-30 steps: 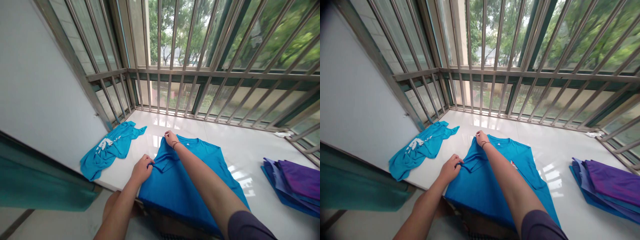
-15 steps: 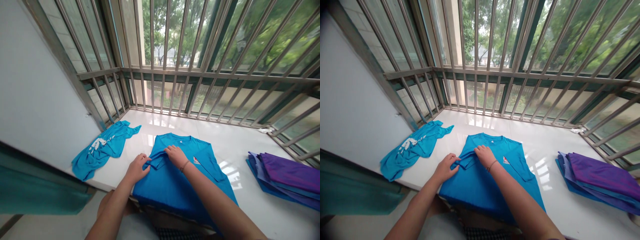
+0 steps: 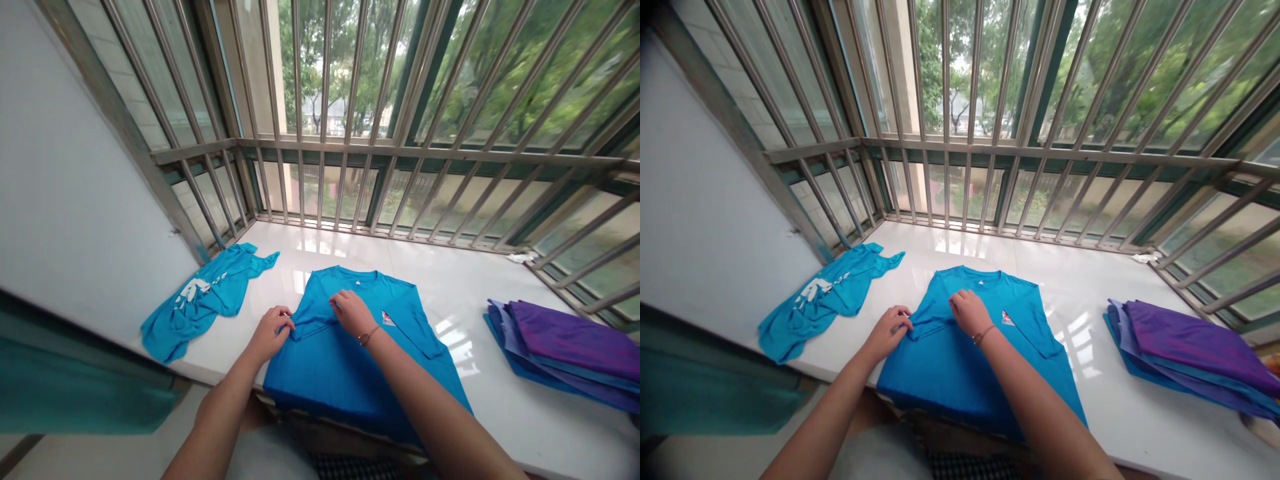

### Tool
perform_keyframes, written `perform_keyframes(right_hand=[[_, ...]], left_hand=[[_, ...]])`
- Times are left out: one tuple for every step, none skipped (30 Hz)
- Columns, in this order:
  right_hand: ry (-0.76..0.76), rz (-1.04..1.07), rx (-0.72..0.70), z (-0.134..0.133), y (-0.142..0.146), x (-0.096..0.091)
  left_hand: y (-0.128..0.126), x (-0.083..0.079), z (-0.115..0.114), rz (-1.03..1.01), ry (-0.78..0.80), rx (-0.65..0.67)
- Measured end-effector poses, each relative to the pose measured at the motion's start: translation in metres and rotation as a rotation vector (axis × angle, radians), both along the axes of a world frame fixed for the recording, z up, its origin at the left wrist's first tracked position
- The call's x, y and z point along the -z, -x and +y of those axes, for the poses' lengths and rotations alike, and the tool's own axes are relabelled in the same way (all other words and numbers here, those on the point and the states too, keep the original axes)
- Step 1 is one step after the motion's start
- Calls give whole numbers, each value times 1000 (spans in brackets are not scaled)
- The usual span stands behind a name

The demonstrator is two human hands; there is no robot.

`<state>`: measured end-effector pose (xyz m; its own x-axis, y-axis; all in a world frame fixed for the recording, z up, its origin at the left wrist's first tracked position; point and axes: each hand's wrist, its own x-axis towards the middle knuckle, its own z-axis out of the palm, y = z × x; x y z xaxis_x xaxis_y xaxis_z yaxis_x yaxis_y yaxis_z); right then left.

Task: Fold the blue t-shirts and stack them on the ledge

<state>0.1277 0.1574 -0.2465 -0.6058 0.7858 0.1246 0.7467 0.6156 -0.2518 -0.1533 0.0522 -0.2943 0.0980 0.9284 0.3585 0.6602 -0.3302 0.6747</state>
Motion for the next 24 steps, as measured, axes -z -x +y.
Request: perform_keyframes(right_hand=[[-10, 0, -35, -7, 3, 1], [-20, -1, -81, -14, 6, 2], [-29, -4, -133, -22, 9, 3], [-37, -9, -181, -30, 13, 5], [-41, -17, -221, -37, 17, 7], [-43, -28, -250, -44, 21, 9], [-45, -41, -264, -50, 24, 11], [-47, -53, -264, -55, 27, 13], [-49, -62, -255, -60, 30, 15], [-51, -66, -244, -64, 32, 17], [-53, -66, -231, -68, 33, 19], [-53, -62, -221, -71, 34, 21], [-53, -54, -216, -74, 34, 22], [-51, -44, -215, -77, 33, 23], [-48, -34, -217, -80, 31, 24], [-43, -23, -219, -82, 28, 25], [-36, -14, -221, -85, 25, 26], [-28, -6, -221, -87, 21, 28], [-17, 0, -222, -89, 16, 29], [-4, 4, -223, -91, 11, 30], [9, 7, -224, -92, 6, 32], [22, 9, -226, -93, 1, 33], [34, 11, -227, -94, -5, 33], [45, 13, -225, -94, -10, 34]], left_hand=[[0, 0, 0, 14, 5, 17], [0, 1, 0, 22, 5, 29], [1, 1, 0, 23, 1, 32], [1, 2, 0, 22, -5, 23], [1, 2, 2, 27, -12, 6], [1, 2, 4, 39, -21, -18], [-1, 2, 8, 60, -31, -41], [-4, 1, 13, 90, -40, -54], [-8, -1, 21, 126, -49, -49], [-14, -3, 30, 167, -55, -25], [-22, -5, 41, 214, -56, 9], [-30, -7, 53, 267, -50, 50], [-39, -9, 66, 327, -32, 88], [-48, -11, 80, 397, 4, 108], [-55, -12, 92, 469, 54, 108], [-60, -12, 104, 534, 110, 89], [-63, -13, 115, 585, 166, 55], [-63, -13, 124, 620, 215, 11], [-62, -12, 131, 639, 251, -36], [-59, -11, 137, 646, 274, -78], [-54, -10, 141, 648, 288, -115], [-50, -9, 144, 652, 304, -148], [-46, -8, 147, 658, 315, -180], [-43, -7, 148, 664, 315, -210]])
